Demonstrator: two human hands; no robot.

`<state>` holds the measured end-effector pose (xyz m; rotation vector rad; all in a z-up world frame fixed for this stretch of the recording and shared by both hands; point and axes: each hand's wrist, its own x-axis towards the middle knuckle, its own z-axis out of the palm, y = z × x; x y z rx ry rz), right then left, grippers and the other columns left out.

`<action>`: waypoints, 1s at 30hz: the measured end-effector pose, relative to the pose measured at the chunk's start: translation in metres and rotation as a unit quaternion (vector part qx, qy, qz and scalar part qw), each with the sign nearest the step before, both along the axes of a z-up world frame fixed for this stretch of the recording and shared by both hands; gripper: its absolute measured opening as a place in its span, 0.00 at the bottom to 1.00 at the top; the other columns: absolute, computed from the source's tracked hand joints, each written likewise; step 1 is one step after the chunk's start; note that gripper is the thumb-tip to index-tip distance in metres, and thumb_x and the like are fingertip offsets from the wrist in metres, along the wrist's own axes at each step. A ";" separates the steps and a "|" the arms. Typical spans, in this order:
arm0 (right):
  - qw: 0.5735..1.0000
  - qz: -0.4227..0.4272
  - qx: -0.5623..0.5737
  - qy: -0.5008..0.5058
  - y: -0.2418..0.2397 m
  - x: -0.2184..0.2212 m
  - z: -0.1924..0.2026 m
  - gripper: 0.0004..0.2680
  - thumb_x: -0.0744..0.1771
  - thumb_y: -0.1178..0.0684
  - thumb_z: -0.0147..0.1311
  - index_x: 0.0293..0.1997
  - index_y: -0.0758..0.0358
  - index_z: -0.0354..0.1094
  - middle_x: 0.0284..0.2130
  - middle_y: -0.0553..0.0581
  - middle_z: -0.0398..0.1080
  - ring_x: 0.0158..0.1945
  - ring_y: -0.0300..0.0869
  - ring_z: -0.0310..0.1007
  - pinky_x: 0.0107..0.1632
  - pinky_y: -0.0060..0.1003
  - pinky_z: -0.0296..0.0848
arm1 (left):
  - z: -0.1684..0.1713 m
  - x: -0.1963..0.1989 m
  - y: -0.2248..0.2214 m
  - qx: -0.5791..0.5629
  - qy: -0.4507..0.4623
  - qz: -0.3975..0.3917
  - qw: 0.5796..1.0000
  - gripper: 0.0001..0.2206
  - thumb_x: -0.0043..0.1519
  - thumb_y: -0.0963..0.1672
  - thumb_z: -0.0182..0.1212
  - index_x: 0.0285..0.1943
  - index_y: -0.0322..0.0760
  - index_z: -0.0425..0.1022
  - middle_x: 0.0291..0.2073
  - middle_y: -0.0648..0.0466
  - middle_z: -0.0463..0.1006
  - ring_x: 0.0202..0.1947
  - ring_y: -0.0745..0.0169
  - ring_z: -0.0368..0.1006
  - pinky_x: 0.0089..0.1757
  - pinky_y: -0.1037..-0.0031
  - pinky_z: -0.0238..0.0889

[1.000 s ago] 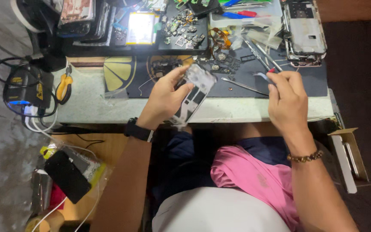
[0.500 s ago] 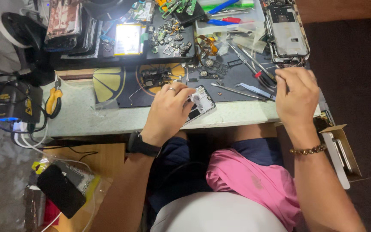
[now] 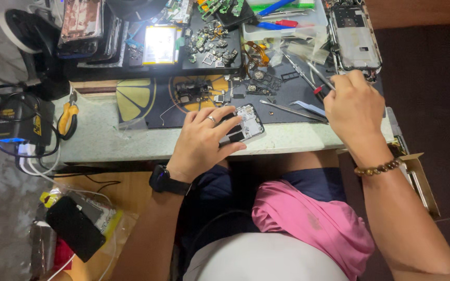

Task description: The person uses a screwdriver to remove screws from a disassembled smartphone chassis, then detaches a ribbon cable and removes a small circuit board. The person then uses a soldering iron to work on the chassis interior.

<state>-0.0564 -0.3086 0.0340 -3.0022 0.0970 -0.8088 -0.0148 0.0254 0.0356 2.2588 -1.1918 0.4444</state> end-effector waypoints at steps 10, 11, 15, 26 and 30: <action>0.791 0.136 0.592 -0.076 0.019 -0.032 0.005 0.03 0.72 0.64 0.52 0.48 0.66 0.63 0.42 0.63 0.72 0.39 0.44 0.77 0.44 0.38 0.79 | 0.000 0.007 0.004 -0.003 0.058 0.001 0.998 0.22 0.53 0.51 0.73 0.56 0.44 0.80 0.60 0.58 0.76 0.56 0.53 0.70 0.53 0.60 0.60; 0.744 0.155 0.645 -0.080 0.025 -0.031 0.003 0.03 0.72 0.64 0.51 0.48 0.65 0.61 0.43 0.64 0.73 0.41 0.45 0.79 0.46 0.39 0.81 | 0.000 0.007 0.004 -0.004 0.052 0.001 0.999 0.21 0.53 0.51 0.73 0.55 0.45 0.80 0.60 0.58 0.76 0.56 0.53 0.70 0.53 0.60 0.59; 0.597 0.158 0.785 -0.047 0.056 -0.018 -0.014 0.05 0.70 0.66 0.50 0.48 0.66 0.61 0.43 0.64 0.75 0.42 0.47 0.81 0.50 0.40 0.84 | -0.002 0.007 0.003 -0.004 0.034 -0.001 0.999 0.19 0.54 0.51 0.73 0.54 0.49 0.82 0.60 0.59 0.75 0.56 0.54 0.69 0.54 0.61 0.59; 0.695 0.181 0.695 -0.018 0.095 -0.005 -0.037 0.04 0.72 0.63 0.53 0.48 0.68 0.61 0.43 0.64 0.76 0.44 0.44 0.81 0.50 0.36 0.81 | -0.004 0.005 0.006 -0.014 0.039 0.000 0.999 0.18 0.55 0.50 0.72 0.53 0.49 0.81 0.60 0.59 0.75 0.57 0.54 0.69 0.55 0.62 0.59; 0.721 0.183 0.668 -0.025 0.096 -0.015 -0.040 0.04 0.72 0.64 0.53 0.48 0.69 0.60 0.44 0.64 0.76 0.45 0.43 0.80 0.51 0.36 0.81 | -0.005 0.006 0.008 -0.018 0.039 0.004 0.999 0.17 0.56 0.50 0.72 0.54 0.49 0.81 0.61 0.59 0.75 0.57 0.55 0.69 0.56 0.62 0.59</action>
